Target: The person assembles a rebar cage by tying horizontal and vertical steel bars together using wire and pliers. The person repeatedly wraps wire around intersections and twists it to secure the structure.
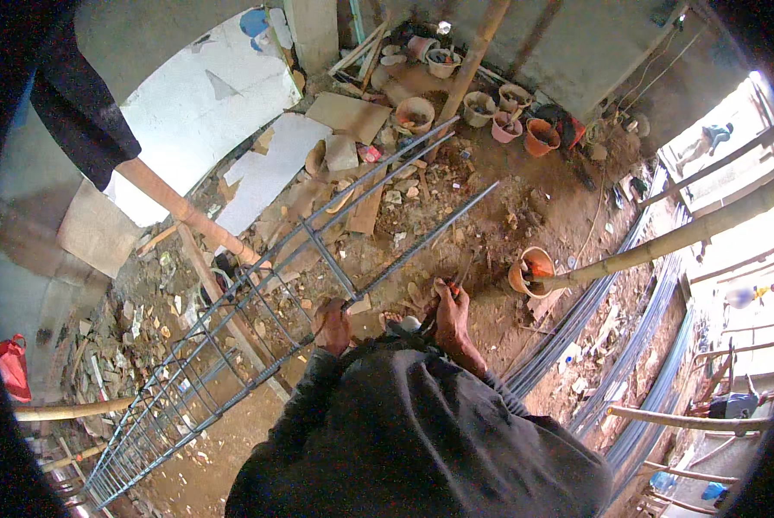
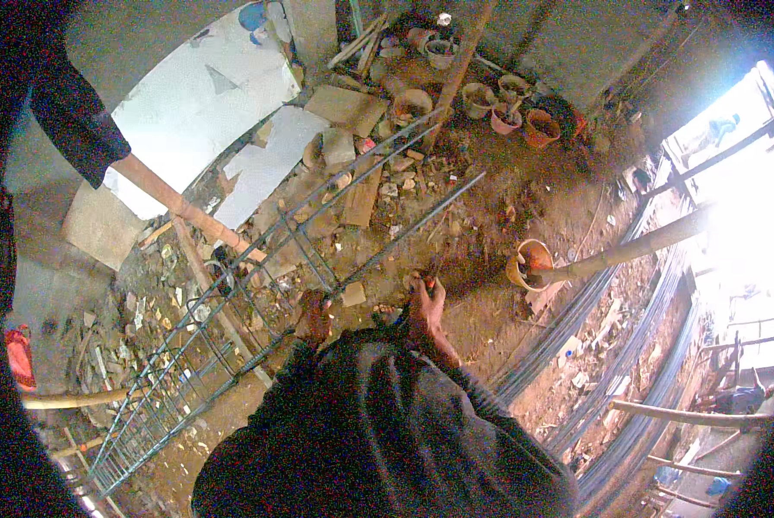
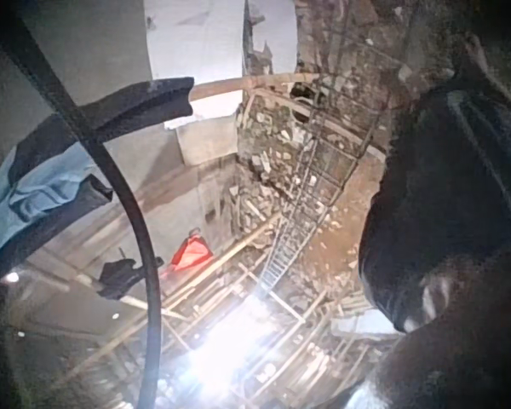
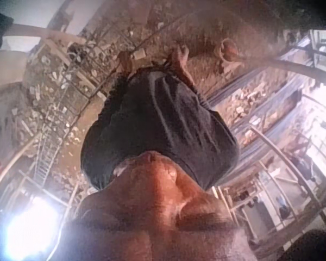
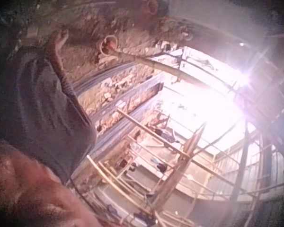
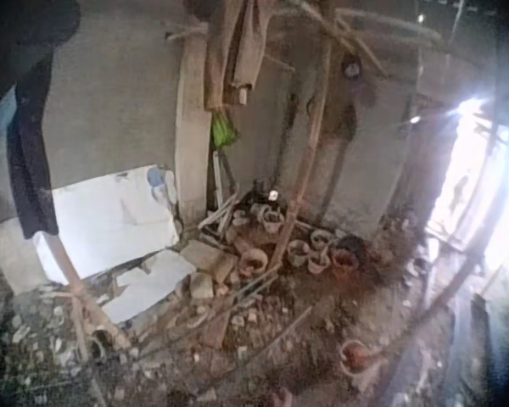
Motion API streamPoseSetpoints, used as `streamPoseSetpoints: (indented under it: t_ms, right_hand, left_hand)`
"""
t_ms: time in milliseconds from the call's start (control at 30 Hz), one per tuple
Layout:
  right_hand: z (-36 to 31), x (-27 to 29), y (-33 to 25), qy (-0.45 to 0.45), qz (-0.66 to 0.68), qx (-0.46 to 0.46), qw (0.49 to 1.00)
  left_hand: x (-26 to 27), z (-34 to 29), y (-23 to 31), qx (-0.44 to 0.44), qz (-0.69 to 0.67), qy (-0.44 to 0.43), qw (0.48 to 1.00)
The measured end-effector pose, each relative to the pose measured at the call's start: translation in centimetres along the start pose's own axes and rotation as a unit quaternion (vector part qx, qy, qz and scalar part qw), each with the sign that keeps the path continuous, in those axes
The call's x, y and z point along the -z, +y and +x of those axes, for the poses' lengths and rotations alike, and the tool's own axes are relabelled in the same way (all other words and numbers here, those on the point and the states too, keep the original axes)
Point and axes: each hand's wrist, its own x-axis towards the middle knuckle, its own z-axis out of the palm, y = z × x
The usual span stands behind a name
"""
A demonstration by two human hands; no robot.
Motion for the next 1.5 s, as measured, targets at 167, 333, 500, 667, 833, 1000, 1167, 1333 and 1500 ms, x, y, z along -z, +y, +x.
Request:
streamPoseSetpoints:
  t_ms: [167,333,500,667,833,1000,1167,1333,1500]
  right_hand:
    - [-2.0,-0.7,-3.3,0.143,-0.017,-0.055,0.988]
    - [-4.2,-3.4,-7.0,0.043,-0.007,-0.067,0.997]
    - [-5.5,-4.0,-7.2,0.03,-0.056,-0.015,0.998]
    - [-6.5,-2.3,-6.7,-0.006,-0.203,0.068,0.977]
    - [-6.6,-0.7,-6.8,-0.098,-0.186,0.1,0.973]
    - [-6.3,0.9,-6.2,-0.021,-0.12,0.057,0.991]
    - [-5.6,2.6,-5.6,0.02,-0.253,0.079,0.964]
    - [-5.4,2.7,-6.3,-0.023,-0.29,0.13,0.948]
    - [-8.4,2.6,-8.5,-0.102,-0.463,0.158,0.866]
  left_hand:
    - [5.3,3.2,5.0,0.039,0.077,-0.127,0.988]
    - [7.0,4.5,8.1,-0.022,0.065,-0.063,0.996]
    - [8.5,4.8,10.2,0.005,0.069,-0.053,0.996]
    - [10.1,5.5,11.8,0.044,0.035,-0.081,0.995]
    - [10.5,6.0,12.1,0.053,0.054,-0.123,0.99]
    - [11.0,6.2,12.4,0.012,0.048,-0.115,0.992]
    - [11.3,6.5,12.9,0.037,0.017,-0.159,0.986]
    - [10.6,6.3,11.7,0.065,-0.002,-0.222,0.973]
    - [9.5,6.0,10.3,0.034,0.041,-0.211,0.976]
